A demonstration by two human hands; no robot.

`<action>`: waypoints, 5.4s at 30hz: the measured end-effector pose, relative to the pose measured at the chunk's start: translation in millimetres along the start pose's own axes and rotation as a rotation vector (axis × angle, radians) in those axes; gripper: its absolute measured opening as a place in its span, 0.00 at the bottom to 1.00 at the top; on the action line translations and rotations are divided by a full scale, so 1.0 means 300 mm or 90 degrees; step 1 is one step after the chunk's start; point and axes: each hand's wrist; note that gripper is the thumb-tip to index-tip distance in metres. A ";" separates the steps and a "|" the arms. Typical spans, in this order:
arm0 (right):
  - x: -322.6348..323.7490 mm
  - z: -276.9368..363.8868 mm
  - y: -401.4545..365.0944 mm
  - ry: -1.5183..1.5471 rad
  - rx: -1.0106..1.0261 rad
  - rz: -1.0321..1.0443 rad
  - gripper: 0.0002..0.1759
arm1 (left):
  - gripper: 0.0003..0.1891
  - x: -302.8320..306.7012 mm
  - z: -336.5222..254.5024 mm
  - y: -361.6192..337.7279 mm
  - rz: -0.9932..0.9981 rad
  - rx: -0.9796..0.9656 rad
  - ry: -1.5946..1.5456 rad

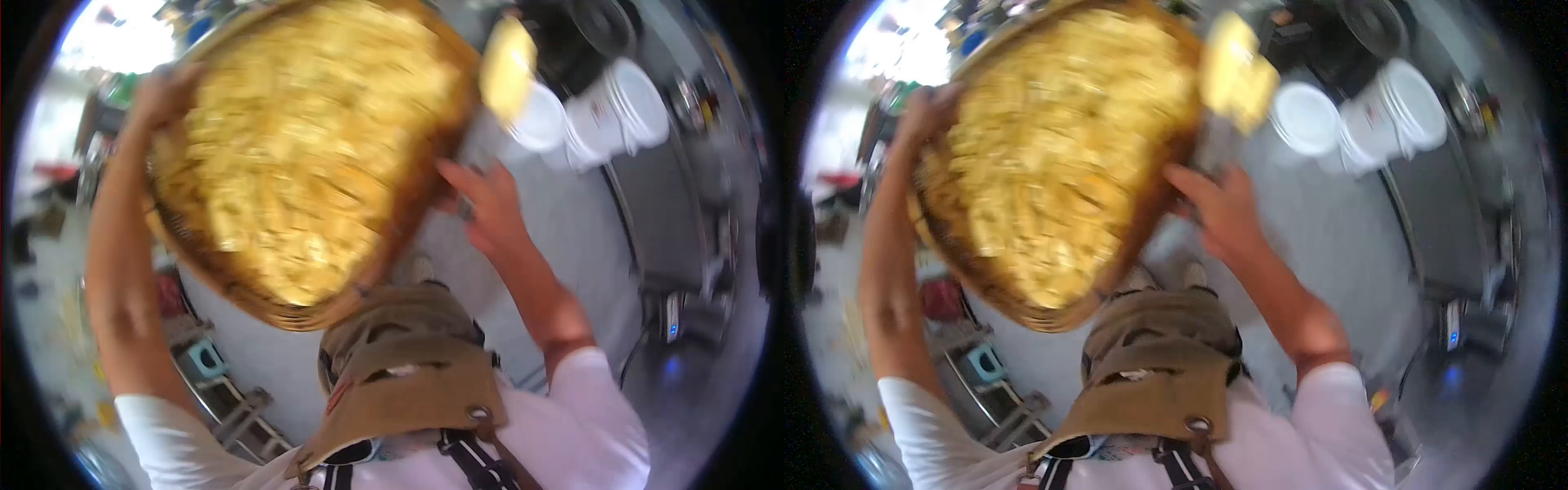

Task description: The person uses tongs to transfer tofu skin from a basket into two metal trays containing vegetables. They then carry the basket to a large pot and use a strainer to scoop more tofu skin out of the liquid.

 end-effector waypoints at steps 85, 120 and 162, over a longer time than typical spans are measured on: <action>-1.134 -0.415 0.902 -1.055 0.440 0.748 0.38 | 0.39 0.309 0.738 0.825 -0.011 0.156 0.315; -1.349 -0.569 0.874 -0.846 0.324 0.861 0.43 | 0.44 0.277 0.862 0.897 0.059 0.159 0.389; -1.116 -0.591 1.114 -0.807 0.357 0.362 0.42 | 0.35 0.344 0.782 0.847 0.005 0.150 0.384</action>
Point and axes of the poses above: each hand's wrist, its own y-axis towards the middle knuckle, its own x-axis out of the back of the hand, z = x × y, and after that the axes turned 9 degrees about x, right-handed
